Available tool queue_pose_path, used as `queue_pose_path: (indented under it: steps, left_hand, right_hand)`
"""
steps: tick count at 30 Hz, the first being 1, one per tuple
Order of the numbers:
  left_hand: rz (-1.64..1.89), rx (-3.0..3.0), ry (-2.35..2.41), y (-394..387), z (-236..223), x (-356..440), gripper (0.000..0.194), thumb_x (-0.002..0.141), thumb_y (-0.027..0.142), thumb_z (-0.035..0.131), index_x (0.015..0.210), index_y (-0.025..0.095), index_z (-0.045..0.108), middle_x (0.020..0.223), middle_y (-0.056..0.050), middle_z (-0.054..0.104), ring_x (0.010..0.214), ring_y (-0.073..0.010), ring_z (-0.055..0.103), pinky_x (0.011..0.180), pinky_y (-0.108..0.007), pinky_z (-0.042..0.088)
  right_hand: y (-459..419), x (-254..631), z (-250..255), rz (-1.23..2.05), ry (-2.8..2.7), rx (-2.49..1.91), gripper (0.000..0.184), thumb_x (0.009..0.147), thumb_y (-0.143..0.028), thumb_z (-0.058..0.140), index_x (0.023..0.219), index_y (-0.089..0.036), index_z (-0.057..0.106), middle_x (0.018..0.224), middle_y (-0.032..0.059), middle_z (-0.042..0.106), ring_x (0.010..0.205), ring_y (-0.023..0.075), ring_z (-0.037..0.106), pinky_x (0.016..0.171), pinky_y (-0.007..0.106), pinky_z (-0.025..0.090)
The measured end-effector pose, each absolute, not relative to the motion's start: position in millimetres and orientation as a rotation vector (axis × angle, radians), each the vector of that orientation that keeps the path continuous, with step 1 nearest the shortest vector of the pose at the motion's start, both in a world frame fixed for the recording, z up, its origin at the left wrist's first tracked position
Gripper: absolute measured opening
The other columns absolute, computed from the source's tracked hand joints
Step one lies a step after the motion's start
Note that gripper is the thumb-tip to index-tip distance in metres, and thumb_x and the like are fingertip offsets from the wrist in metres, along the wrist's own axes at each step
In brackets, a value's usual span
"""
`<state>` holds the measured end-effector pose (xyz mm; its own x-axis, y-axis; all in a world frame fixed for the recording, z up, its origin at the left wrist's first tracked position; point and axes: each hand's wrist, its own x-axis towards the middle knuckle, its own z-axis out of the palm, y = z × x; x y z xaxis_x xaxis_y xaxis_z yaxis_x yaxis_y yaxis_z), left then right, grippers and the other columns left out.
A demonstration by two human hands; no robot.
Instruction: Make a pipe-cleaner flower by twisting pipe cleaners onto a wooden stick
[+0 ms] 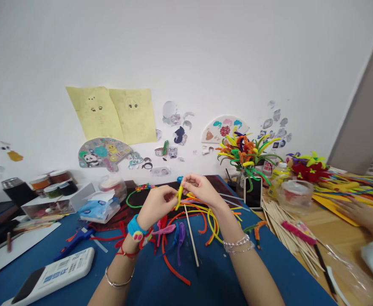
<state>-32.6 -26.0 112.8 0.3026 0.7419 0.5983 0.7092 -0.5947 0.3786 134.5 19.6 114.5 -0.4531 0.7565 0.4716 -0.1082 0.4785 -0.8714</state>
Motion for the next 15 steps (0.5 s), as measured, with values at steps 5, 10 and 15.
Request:
queue_pose_path:
  steps: [5,10,15]
  left_hand:
    - [1.083,2.507,1.346,-29.3,115.7,-36.2,0.024,0.079,0.017,0.039,0.083,0.018,0.063,0.067,0.000,0.062,0.055,-0.0095,0.051,0.056,-0.020,0.035]
    - [1.085,2.474,1.303,-28.2,114.3,-32.1,0.022,0.084,0.021,0.034,0.085,0.017,0.056,0.061,0.001,0.058,0.053,-0.0103,0.051,0.057,-0.021,0.035]
    - [1.230,2.330,1.245,-23.5,111.1,-28.6,0.018,0.082,0.029,0.041,0.085,0.016,0.054,0.073,-0.002,0.059,0.063,-0.0109,0.053,0.060,-0.021,0.038]
  right_hand:
    - [23.5,135.5,112.0,1.114,-1.734,-0.578,0.020,0.073,-0.035,0.059,0.078,-0.016,0.052,0.065,0.0002,0.057,0.062,0.0109,0.055,0.063,0.025,0.045]
    - [25.4,135.7,110.7,1.094,-1.706,-0.609,0.021,0.072,-0.035,0.060,0.077,-0.016,0.053,0.065,-0.0002,0.057,0.060,0.0106,0.055,0.061,0.025,0.046]
    - [22.2,137.2,113.6,1.067,-1.722,-0.639,0.022,0.071,-0.037,0.060,0.076,-0.016,0.053,0.066,0.0002,0.057,0.061,0.0113,0.056,0.063,0.025,0.046]
